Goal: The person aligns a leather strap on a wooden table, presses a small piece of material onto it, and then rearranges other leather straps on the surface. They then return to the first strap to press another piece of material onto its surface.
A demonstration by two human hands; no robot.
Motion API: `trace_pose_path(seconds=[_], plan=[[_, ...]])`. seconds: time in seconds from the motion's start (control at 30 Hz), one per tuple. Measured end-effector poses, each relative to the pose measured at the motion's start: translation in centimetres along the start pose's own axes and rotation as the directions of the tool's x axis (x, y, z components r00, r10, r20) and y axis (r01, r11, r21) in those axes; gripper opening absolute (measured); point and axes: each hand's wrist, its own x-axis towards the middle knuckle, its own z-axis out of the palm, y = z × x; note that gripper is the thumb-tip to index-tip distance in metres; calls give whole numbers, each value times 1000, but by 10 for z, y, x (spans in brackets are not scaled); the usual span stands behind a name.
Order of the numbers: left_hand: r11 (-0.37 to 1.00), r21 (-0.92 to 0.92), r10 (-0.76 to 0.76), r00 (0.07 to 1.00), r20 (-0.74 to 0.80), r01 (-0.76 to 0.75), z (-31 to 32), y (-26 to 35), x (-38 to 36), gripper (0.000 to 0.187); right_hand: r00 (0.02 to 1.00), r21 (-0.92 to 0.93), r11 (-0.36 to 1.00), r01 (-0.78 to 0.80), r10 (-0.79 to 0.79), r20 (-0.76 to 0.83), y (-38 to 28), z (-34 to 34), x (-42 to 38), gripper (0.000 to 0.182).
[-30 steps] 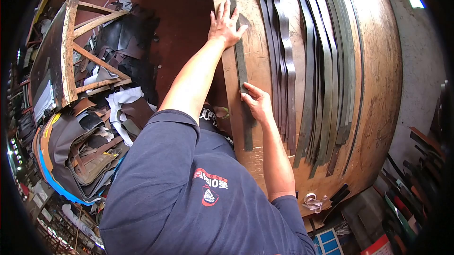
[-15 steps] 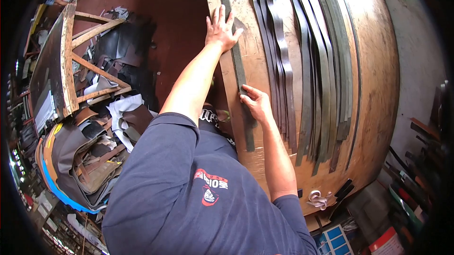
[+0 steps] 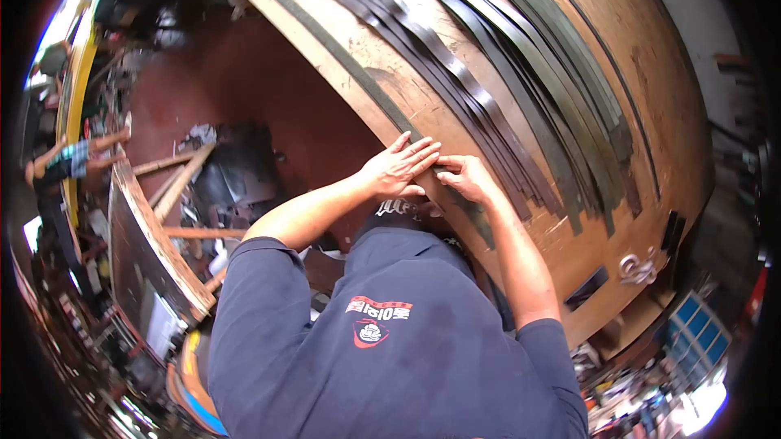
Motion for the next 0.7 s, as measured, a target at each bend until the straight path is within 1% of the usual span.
trace_pose_path(seconds=[0.03,0.07,0.1,0.17,0.23,0.27,0.3,0.37,0.4,0.43,0.5,0.57,0.63,0.67,0.7], plan=[[998,54,24,998,53,-26,-9,-9,1,82,1000,28,1000,-6,6,-14,1,1,0,43],[993,105,42,994,106,-53,-15,-18,1,82,1000,19,1000,-9,10,-19,1,1,0,42],[984,160,62,993,101,-78,-20,-32,0,83,1000,10,1000,-17,17,-21,1,2,-1,42],[972,231,22,994,109,-46,-42,-61,-6,82,997,49,998,-36,39,-64,-2,5,-2,40],[958,279,-81,995,66,59,-54,-103,-17,81,993,-8,994,-108,107,-43,-15,5,-6,41],[949,303,-100,995,11,92,-57,-129,-26,80,994,-70,994,-80,74,-87,-17,6,-8,39],[938,324,-117,992,-49,127,-62,-151,-33,79,991,-51,995,-81,74,-112,-17,7,-8,39],[872,415,-285,958,-2,260,-85,-162,-34,78,993,-83,995,-63,55,-101,-14,8,-8,37],[859,445,-241,967,-86,254,-88,-160,-32,74,993,-95,994,-62,51,-110,-17,8,-10,36],[864,450,-215,974,-74,225,-88,-151,-25,74,990,-77,995,-65,54,-134,-21,8,-11,36],[957,247,-105,976,-189,151,-75,-118,-8,63,987,-163,987,-11,-15,-159,-24,9,-14,40],[993,60,115,972,-204,-104,-63,-80,10,53,983,-127,992,-16,-8,-185,-24,12,-14,40],[971,-36,227,963,-146,-235,-52,-57,26,44,983,-168,984,-50,19,-185,-34,12,-18,39],[967,-23,248,959,-134,-253,-49,-52,30,38,984,-185,982,-46,12,-178,-28,12,-16,41],[963,-27,261,956,-132,-267,-48,-52,31,38,981,-180,982,-53,18,-191,-26,13,-17,41]])
